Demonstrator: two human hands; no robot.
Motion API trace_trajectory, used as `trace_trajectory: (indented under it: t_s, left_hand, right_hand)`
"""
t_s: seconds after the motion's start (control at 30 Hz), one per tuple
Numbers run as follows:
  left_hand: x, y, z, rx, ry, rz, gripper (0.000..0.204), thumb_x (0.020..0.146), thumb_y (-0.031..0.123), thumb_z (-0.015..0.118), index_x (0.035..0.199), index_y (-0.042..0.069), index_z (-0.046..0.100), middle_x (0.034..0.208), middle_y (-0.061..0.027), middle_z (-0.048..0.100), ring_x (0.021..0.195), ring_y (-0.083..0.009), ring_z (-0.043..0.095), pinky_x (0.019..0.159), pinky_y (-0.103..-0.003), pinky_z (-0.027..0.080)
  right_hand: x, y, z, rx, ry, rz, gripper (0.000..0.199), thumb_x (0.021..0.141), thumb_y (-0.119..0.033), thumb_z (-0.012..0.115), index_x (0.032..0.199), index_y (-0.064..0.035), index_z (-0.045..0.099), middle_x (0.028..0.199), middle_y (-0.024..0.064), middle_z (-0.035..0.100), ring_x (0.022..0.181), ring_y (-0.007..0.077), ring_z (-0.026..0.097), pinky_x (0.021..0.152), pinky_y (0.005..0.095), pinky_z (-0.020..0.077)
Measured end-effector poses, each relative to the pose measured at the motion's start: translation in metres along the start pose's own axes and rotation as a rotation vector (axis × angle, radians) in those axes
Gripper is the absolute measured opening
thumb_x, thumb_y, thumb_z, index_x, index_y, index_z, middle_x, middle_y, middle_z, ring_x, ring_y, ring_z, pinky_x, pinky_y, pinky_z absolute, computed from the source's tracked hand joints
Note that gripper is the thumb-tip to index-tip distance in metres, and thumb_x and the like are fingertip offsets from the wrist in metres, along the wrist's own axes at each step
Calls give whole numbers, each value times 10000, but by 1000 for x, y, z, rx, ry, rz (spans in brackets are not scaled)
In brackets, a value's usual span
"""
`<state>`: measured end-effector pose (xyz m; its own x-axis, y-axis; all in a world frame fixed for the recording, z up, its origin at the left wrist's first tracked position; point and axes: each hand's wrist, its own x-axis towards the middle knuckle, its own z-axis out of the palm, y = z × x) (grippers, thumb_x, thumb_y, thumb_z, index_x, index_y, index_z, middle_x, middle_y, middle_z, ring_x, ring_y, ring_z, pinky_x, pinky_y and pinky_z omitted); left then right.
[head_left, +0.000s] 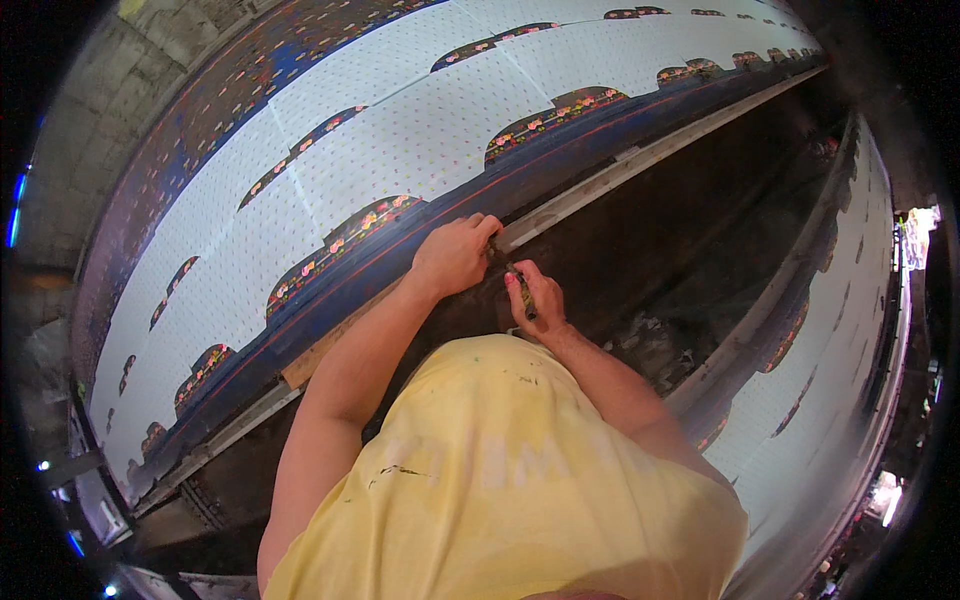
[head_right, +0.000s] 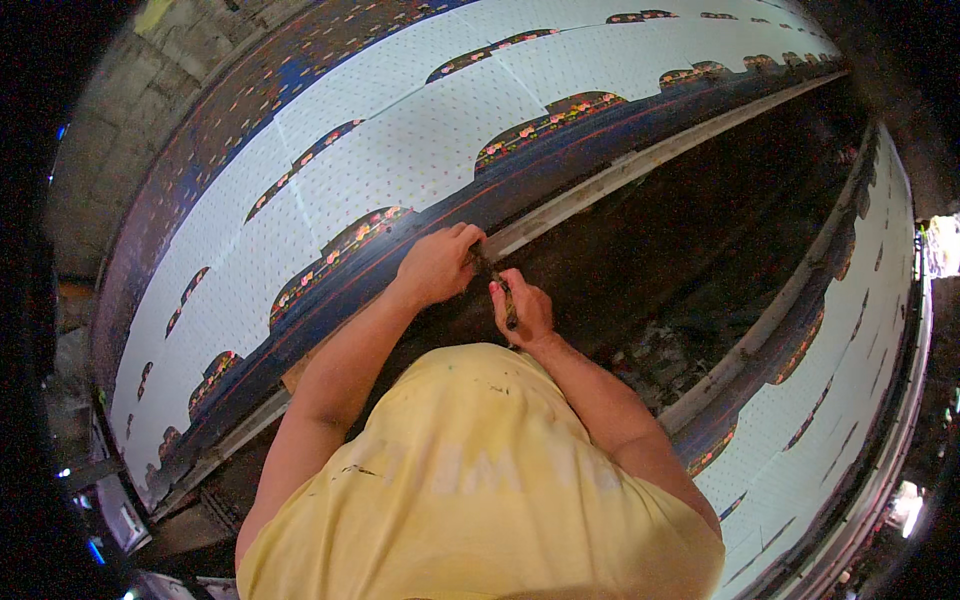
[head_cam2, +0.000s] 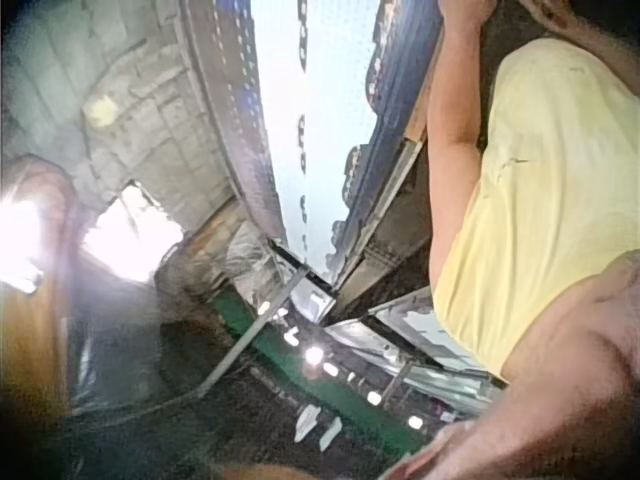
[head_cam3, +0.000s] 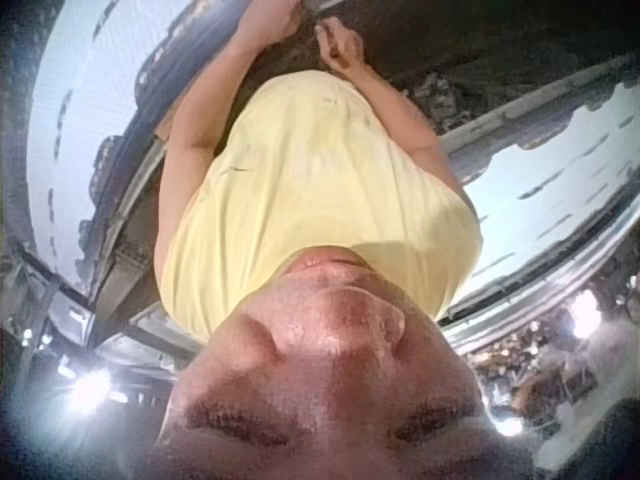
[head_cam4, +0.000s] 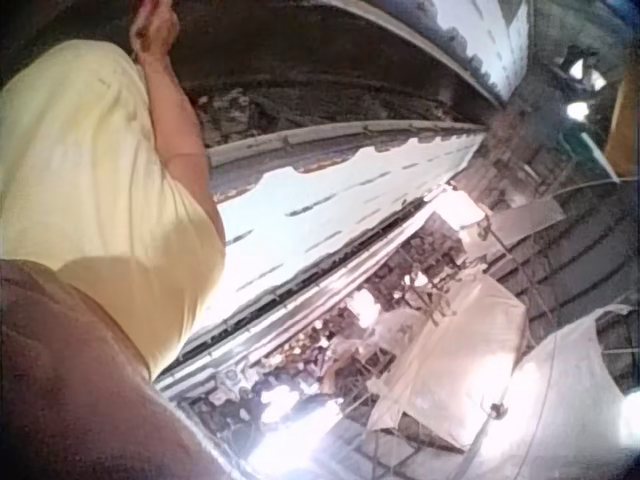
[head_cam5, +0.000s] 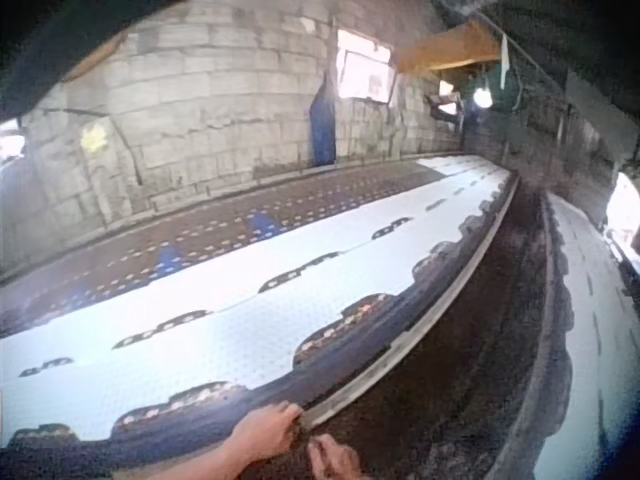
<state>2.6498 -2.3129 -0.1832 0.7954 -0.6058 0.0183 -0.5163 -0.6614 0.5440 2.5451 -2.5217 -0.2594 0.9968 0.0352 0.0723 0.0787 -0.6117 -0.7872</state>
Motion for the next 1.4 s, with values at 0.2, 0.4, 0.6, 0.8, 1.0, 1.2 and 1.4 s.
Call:
trace_trajectory:
  t_s: [0.2,0.4,0.6,0.8,1.0,1.2,1.4]
  left_hand:
    - [1,1,1,-24,5,-20,437,902,63,768,1313,110,624,1215,-168,708,1126,-445,722,933,-555,603]
    - [5,-2,2,-22,1,-6,448,889,53,780,1307,114,628,1194,-169,715,1105,-445,727,918,-544,605]
    - [1,3,-3,2,16,3,472,895,67,786,1336,115,627,1213,-169,716,1110,-438,735,906,-549,610]
    - [-16,8,1,134,28,-262,408,936,249,843,1248,107,622,1087,-168,759,1030,-437,758,848,-558,610]
    - [-63,-7,-13,188,-19,-395,425,923,421,891,1038,94,644,946,-167,768,928,-433,765,786,-548,597]
    - [-78,-16,-16,123,13,-392,439,921,454,893,977,90,656,897,-170,755,906,-433,760,777,-551,587]
    - [-75,-16,-18,69,34,-376,434,902,436,912,952,86,661,861,-164,746,875,-433,756,765,-548,583]
  right_hand:
    - [2,3,-3,272,-57,27,197,1138,-262,665,1161,-68,638,859,174,705,754,392,716,672,482,517]
    - [5,19,9,447,-75,142,214,1142,-276,671,1123,-63,652,887,118,673,813,216,640,746,408,503]
    - [6,11,-19,375,-245,261,244,1132,-280,699,1264,-75,706,1036,65,748,888,152,636,795,372,526]
    - [-20,37,-23,496,157,222,243,1129,-168,732,1353,-78,750,1196,56,788,953,157,698,867,357,579]
    - [6,73,-64,363,513,55,76,1124,-109,742,1172,-50,749,1094,29,755,910,112,667,835,306,554]
    - [51,-75,-130,268,652,-582,126,1149,-165,657,1104,-60,710,1128,151,704,1047,283,671,936,417,563]
    - [34,-78,-78,20,453,-848,98,1081,-246,734,1091,-149,721,1061,127,701,1066,386,670,1024,574,493]
